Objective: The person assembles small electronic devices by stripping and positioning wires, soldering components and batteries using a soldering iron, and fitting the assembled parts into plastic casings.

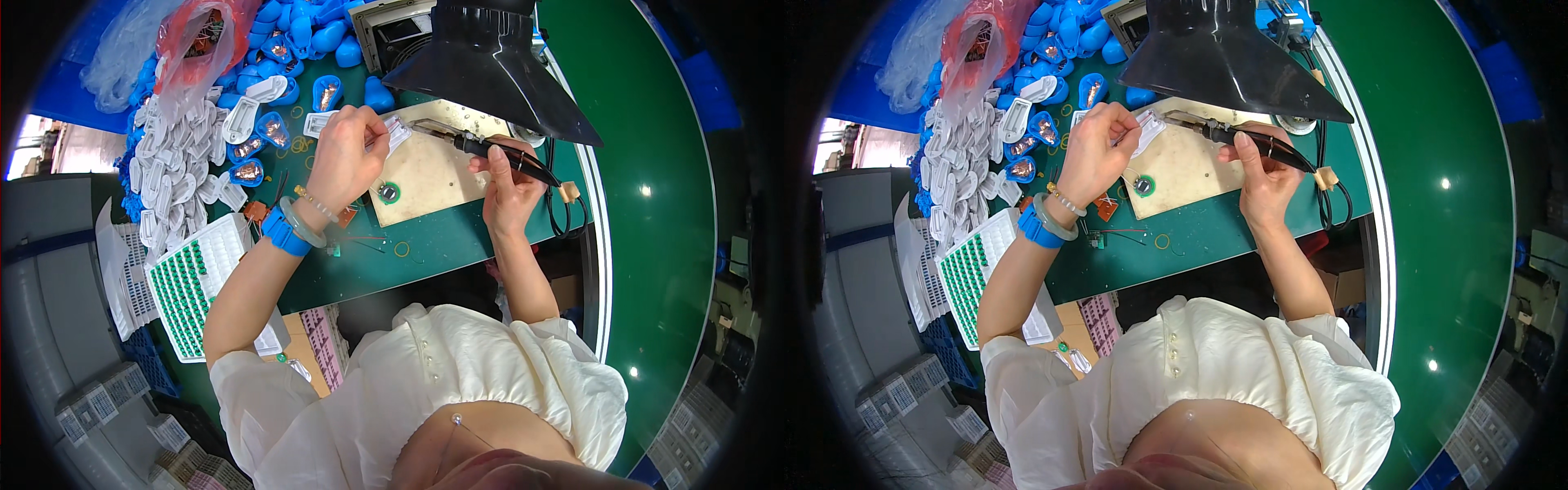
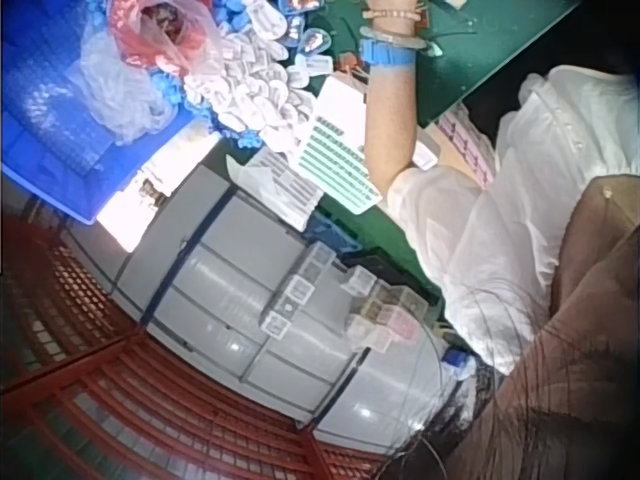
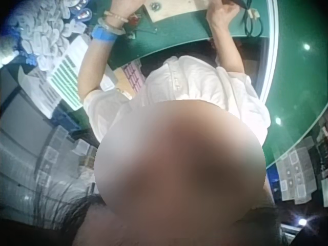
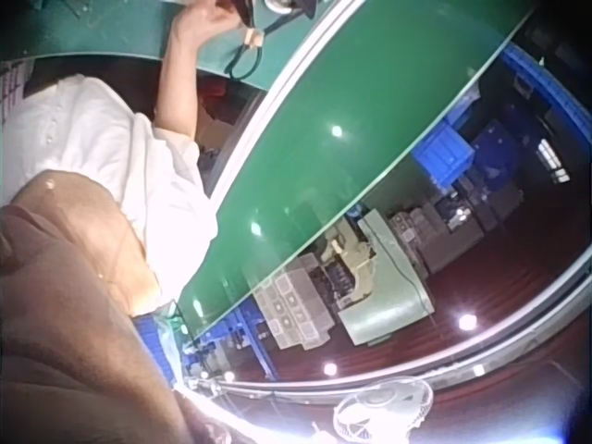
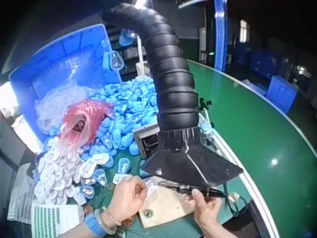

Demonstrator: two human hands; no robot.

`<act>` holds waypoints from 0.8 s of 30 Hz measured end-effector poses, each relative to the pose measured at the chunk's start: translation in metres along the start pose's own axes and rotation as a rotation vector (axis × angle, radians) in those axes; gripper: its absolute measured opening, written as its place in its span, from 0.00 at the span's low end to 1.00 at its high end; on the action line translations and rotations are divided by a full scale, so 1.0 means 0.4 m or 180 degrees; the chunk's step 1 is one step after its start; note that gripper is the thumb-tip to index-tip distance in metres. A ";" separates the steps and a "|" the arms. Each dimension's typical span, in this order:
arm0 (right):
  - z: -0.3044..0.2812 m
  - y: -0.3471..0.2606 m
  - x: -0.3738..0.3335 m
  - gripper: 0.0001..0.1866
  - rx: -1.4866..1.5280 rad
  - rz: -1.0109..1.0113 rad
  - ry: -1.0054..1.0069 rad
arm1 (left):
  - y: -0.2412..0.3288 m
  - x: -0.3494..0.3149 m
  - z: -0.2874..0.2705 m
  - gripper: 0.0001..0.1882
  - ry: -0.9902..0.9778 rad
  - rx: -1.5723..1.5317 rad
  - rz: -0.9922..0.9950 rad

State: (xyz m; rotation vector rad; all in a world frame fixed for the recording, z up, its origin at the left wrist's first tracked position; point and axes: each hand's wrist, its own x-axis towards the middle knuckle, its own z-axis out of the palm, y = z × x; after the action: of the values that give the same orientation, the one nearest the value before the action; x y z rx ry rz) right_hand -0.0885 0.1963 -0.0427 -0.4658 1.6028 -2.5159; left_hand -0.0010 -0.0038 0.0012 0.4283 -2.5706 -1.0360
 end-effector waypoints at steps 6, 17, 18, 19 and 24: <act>0.002 -0.002 0.002 0.11 -0.0012 0.0030 -0.0013 | -0.004 0.000 -0.002 0.04 -0.0009 0.0284 0.0087; -0.006 0.004 -0.001 0.10 0.0090 -0.0012 -0.0042 | -0.003 -0.003 0.001 0.04 -0.0020 0.0313 0.0073; -0.006 0.006 -0.002 0.10 0.0098 -0.0016 -0.0034 | -0.003 -0.004 0.000 0.04 -0.0017 0.0313 0.0068; -0.005 0.007 -0.002 0.10 0.0097 -0.0013 -0.0039 | -0.002 -0.005 -0.001 0.04 -0.0016 0.0319 0.0050; -0.005 0.008 0.000 0.10 0.0178 -0.0025 -0.0029 | -0.001 -0.003 0.000 0.04 0.0006 0.0352 0.0081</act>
State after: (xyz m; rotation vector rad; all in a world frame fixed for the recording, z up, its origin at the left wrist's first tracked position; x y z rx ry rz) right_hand -0.0893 0.1967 -0.0466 -0.4771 1.5260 -2.5532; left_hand 0.0003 -0.0038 0.0007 0.4228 -2.6333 -0.8873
